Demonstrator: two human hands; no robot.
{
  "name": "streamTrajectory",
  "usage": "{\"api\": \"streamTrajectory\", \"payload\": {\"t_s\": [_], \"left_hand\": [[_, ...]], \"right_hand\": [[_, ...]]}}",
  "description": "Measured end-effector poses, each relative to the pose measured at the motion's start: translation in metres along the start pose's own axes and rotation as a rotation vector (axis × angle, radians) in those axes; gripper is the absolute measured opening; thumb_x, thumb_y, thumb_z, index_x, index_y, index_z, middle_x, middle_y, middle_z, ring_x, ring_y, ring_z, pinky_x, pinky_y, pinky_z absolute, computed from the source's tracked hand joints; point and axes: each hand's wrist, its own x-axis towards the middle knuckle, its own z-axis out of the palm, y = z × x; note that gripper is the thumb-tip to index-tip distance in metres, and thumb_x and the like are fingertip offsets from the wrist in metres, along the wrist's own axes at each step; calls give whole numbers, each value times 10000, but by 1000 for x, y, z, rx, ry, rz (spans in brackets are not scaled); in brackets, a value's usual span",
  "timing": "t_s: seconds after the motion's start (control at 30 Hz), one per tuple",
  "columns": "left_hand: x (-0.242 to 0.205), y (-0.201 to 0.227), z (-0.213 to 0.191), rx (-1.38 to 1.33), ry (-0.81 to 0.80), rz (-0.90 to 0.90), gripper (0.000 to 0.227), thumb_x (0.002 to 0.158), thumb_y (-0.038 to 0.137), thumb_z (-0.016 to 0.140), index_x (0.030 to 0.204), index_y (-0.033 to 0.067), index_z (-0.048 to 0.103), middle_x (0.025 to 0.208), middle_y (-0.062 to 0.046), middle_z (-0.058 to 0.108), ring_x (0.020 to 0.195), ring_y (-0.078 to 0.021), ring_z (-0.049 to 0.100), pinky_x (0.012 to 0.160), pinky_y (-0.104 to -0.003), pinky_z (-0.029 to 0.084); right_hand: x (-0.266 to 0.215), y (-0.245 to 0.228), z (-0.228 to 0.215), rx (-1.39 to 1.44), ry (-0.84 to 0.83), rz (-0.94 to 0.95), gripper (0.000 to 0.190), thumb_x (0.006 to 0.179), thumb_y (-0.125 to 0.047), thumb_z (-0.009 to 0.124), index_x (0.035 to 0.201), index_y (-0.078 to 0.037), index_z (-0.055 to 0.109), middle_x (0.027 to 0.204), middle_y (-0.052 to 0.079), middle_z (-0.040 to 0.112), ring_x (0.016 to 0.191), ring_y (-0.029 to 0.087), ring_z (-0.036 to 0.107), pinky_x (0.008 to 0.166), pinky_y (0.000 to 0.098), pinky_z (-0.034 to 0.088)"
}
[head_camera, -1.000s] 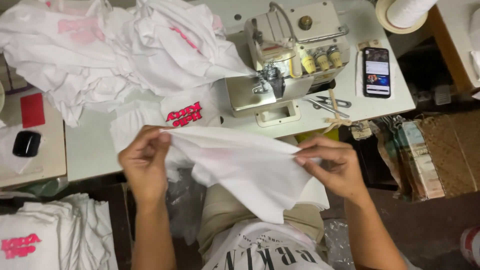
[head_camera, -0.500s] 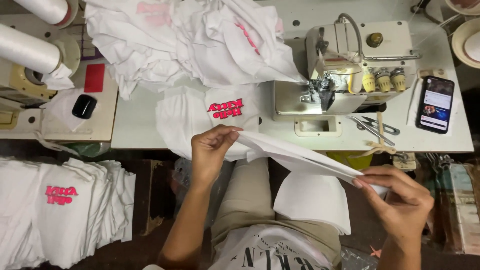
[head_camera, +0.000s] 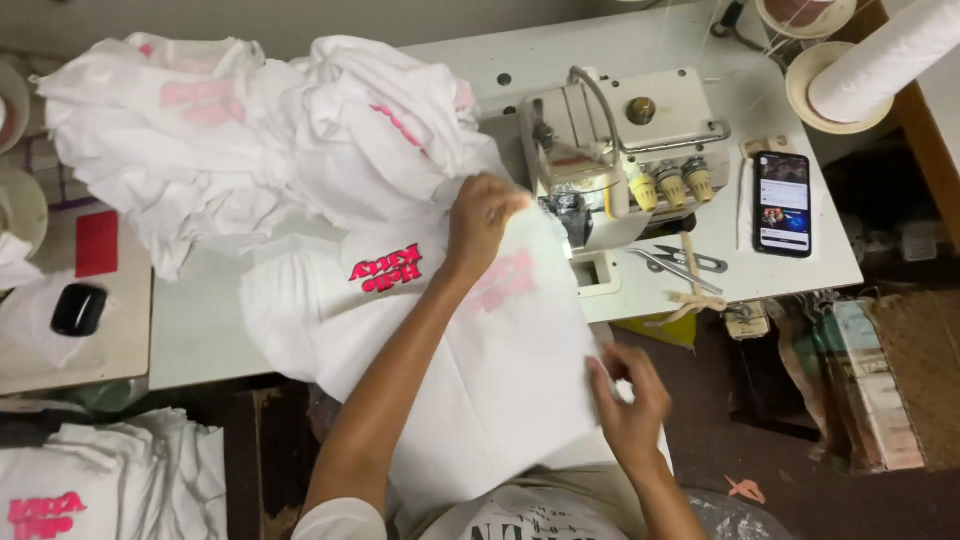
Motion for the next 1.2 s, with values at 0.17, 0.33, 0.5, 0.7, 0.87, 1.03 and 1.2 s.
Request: {"api": "streamTrajectory", "payload": {"t_s": [0.17, 0.33, 0.5, 0.7, 0.87, 1.03, 1.2], "left_hand": [[-2, 8, 7, 633, -199, -42, 72, 880, 221, 752, 908, 164, 719, 984, -16, 554, 910, -266, 601, 740, -454, 520], [-39, 11, 24, 703, -202, 73, 106, 999, 194, 625, 947, 108, 658, 968, -54, 648, 868, -267, 692, 698, -389, 588], [-70, 41, 36, 603, -50, 231, 302, 1058, 239, 586, 1294, 66, 664, 1410, -217, 609, 1339, -387, 566, 1112, -510, 410], [-65, 26, 61, 608, -18, 210, 256, 1054, 196, 574, 1217, 16, 655, 1361, -271, 625, 1329, -396, 583, 1116, -476, 444], [-46, -22, 35, 419, -49, 145, 195, 1076, 151, 525, 1137, 38, 671, 1278, -147, 706, 1197, -299, 681, 1040, -395, 521], [-11, -22, 3, 342, -25, 80, 303, 1045, 228, 632, 1292, 53, 623, 1286, -145, 699, 1202, -333, 667, 1016, -454, 532], [-75, 68, -30, 349, -272, -875, 772, 983, 549, 592, 1574, 131, 323, 1450, -288, 543, 1314, -499, 529, 1117, -612, 412]], "right_hand": [[38, 53, 44, -88, -172, 210, 386, 879, -122, 798, 1184, 75, 669, 945, 265, 678, 885, 444, 689, 743, 522, 577], [63, 91, 94, 319, -264, 430, 260, 959, -190, 769, 1115, 16, 745, 829, 108, 703, 784, 164, 612, 724, 379, 538], [47, 110, 80, 449, -121, 583, 159, 930, -173, 792, 1039, -57, 796, 657, -27, 557, 626, 50, 513, 562, 205, 460], [72, 102, 53, 364, -85, 556, 162, 908, -208, 829, 1006, -80, 806, 608, -18, 559, 554, 29, 482, 497, 180, 419], [40, 98, 67, 327, -113, 617, 114, 846, -160, 858, 943, -111, 824, 597, -16, 616, 577, 32, 487, 507, 196, 426], [57, 79, 90, 370, -87, 625, 105, 853, -120, 857, 927, -60, 811, 594, 10, 601, 598, 74, 494, 549, 227, 446], [81, 76, 98, 498, -71, 637, 83, 866, -118, 846, 918, -66, 807, 581, -19, 582, 590, 53, 495, 557, 217, 476]]}}
